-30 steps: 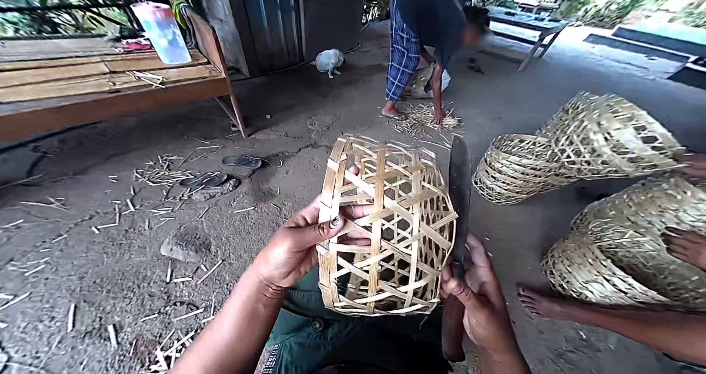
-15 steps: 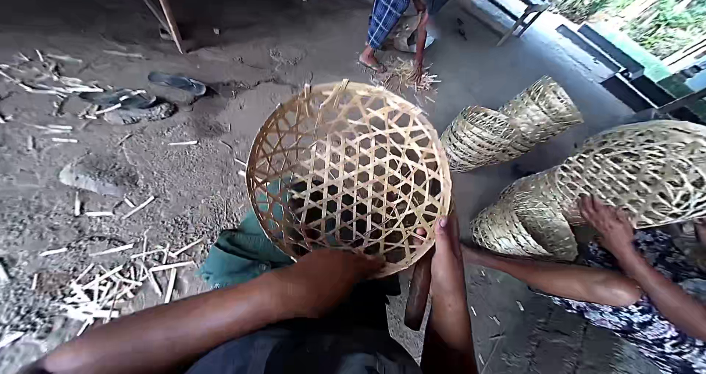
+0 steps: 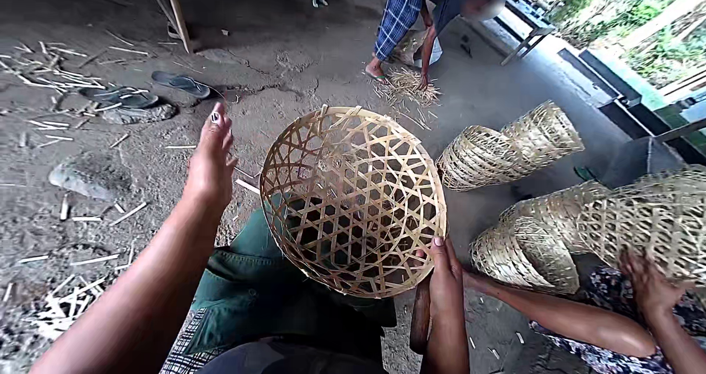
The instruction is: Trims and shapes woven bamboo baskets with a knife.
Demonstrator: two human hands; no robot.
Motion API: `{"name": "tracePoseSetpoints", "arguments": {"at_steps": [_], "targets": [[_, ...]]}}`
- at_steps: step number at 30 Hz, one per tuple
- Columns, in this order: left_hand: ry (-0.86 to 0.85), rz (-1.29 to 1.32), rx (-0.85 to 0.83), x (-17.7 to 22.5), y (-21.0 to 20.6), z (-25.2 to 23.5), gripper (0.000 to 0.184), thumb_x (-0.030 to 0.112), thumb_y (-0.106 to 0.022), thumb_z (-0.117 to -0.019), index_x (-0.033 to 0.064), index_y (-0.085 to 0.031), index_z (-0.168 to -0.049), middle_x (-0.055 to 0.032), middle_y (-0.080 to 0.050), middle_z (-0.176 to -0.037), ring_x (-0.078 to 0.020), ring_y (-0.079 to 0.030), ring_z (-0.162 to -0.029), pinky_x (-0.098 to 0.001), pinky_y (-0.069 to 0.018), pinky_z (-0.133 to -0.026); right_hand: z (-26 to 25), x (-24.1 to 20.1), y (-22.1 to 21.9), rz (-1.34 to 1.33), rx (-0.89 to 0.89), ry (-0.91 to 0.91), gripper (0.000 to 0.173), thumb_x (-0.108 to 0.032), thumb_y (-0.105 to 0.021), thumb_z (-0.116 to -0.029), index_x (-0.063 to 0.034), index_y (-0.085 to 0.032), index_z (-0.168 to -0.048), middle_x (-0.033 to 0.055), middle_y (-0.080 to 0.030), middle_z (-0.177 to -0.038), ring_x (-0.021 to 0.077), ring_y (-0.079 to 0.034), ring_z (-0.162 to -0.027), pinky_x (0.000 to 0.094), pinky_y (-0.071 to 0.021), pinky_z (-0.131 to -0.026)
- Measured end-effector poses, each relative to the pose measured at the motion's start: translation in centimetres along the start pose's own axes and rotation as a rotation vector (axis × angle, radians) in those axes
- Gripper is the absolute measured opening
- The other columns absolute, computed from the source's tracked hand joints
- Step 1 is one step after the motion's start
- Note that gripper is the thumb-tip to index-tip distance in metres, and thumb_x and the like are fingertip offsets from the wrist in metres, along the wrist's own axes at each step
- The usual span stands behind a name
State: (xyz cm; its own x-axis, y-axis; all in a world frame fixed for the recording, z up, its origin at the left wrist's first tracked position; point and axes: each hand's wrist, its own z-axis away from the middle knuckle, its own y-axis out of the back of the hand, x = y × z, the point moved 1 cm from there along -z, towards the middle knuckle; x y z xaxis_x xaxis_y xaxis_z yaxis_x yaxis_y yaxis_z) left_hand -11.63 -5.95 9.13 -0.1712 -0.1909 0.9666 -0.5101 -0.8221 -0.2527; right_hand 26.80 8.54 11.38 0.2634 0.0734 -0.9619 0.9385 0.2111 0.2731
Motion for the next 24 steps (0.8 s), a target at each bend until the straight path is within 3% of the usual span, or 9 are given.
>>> {"name": "tracePoseSetpoints", "arguments": {"at_steps": [2, 3, 4, 7, 10, 14, 19, 22, 24], "targets": [[0.107, 0.05, -0.106, -0.9, -0.9, 0.2, 0.063, 0.061, -0.024, -0.1068, 0.0276, -0.034, -0.16, 0.0005, -0.039, -0.162, -0.0242, -0.037, -0.148, -0.0567, -0.0361, -0.112, -0.5, 0.0, -0.4, 0.011, 0.009, -0.017, 0.048, -0.032, -0.042, -0.1111, -0.0022, -0.048, -0.149, 0.0008, -0.067, -0.088, 0.0063, -0.064, -0.067, 0.0208, -0.055, -0.057], [0.117, 0.026, -0.207, -1.1, -1.9, 1.0, 0.063, 0.06, -0.021, -0.1074, 0.0279, -0.034, -0.16, 0.0014, -0.042, -0.16, -0.0206, -0.042, -0.145, -0.05, -0.0405, -0.111, -0.5, -0.1, -0.6, 0.021, 0.013, -0.027, 0.047, -0.032, -0.042, -0.1113, -0.0025, -0.049, -0.147, 0.0001, -0.067, -0.088, 0.006, -0.064, -0.067, 0.0212, -0.0555, -0.059], [0.106, -0.003, -0.299, -1.2, -3.1, 2.0, 0.06, 0.057, -0.022, -0.1084, 0.0277, -0.034, -0.16, 0.0027, -0.047, -0.157, -0.0152, -0.049, -0.139, -0.0401, -0.0456, -0.108, -0.5, -0.4, -0.9, 0.033, 0.019, -0.037, 0.047, -0.033, -0.041, -0.1114, -0.0024, -0.05, -0.147, 0.0001, -0.067, -0.089, 0.0058, -0.064, -0.068, 0.0214, -0.0558, -0.059], [0.066, 0.046, -0.412, -1.0, -5.7, 2.6, 0.059, 0.044, -0.04, -0.1052, 0.0234, -0.033, -0.16, 0.0018, -0.048, -0.154, -0.0115, -0.051, -0.134, -0.0318, -0.0444, -0.107, -1.2, -0.9, -1.3, 0.081, 0.031, -0.057, 0.046, -0.035, -0.039, -0.1114, -0.0013, -0.053, -0.14, 0.0006, -0.065, -0.092, 0.0058, -0.065, -0.073, 0.0246, -0.0579, -0.068], [0.06, 0.116, -0.39, -0.3, -5.0, 1.8, 0.053, 0.038, -0.039, -0.1071, 0.0196, -0.039, -0.156, -0.0013, -0.054, -0.148, -0.0152, -0.055, -0.131, -0.0336, -0.0491, -0.104, -1.4, 0.0, -1.1, 0.052, 0.03, -0.085, 0.047, -0.043, -0.04, -0.1104, -0.0108, -0.055, -0.14, -0.0007, -0.067, -0.089, 0.0079, -0.066, -0.072, 0.0273, -0.0596, -0.068], [0.001, 0.14, -0.435, -0.4, -4.4, 1.2, 0.055, 0.028, -0.034, -0.1058, 0.018, -0.032, -0.16, -0.0027, -0.047, -0.155, -0.0196, -0.049, -0.138, -0.038, -0.0478, -0.108, -1.7, 0.7, -1.5, 0.011, 0.009, -0.095, 0.052, -0.053, -0.041, -0.1079, -0.0218, -0.049, -0.15, 0.0, -0.066, -0.091, 0.0108, -0.065, -0.072, 0.0301, -0.0583, -0.066], [-0.11, 0.175, -0.503, 0.3, -3.8, 1.6, 0.061, 0.036, -0.04, -0.1064, 0.0249, -0.023, -0.164, 0.0, -0.031, -0.166, -0.0222, -0.036, -0.149, -0.0444, -0.0408, -0.116, -2.2, 0.6, -1.9, 0.064, -0.036, 0.031, 0.064, -0.05, -0.04, -0.1079, -0.0322, -0.019, -0.166, 0.0057, -0.062, -0.132, 0.0112, -0.067, -0.086, 0.0315, -0.0585, -0.073], [-0.146, 0.183, -0.472, 0.7, -2.8, 1.8, 0.069, 0.038, -0.049, -0.1034, 0.0217, -0.021, -0.165, -0.004, -0.028, -0.168, -0.0243, -0.036, -0.15, -0.0447, -0.0442, -0.113, -1.1, 0.7, -2.0, 0.07, -0.004, 0.119, 0.078, -0.047, -0.05, -0.1052, -0.0204, -0.011, -0.167, 0.0118, -0.035, -0.165, 0.0151, -0.066, -0.117, 0.0377, -0.0585, -0.095], [-0.142, 0.195, -0.454, 1.1, -2.2, 1.9, 0.076, 0.037, -0.057, -0.0993, 0.0226, -0.021, -0.165, -0.0019, -0.025, -0.169, -0.0198, -0.038, -0.148, -0.0416, -0.0452, -0.112, -0.3, 0.8, -1.9, 0.111, 0.071, 0.109, 0.085, -0.052, -0.056, -0.1015, -0.0198, -0.012, -0.167, 0.0146, -0.045, -0.158, 0.0157, -0.069, -0.106, 0.0415, -0.0597, -0.088]]}}
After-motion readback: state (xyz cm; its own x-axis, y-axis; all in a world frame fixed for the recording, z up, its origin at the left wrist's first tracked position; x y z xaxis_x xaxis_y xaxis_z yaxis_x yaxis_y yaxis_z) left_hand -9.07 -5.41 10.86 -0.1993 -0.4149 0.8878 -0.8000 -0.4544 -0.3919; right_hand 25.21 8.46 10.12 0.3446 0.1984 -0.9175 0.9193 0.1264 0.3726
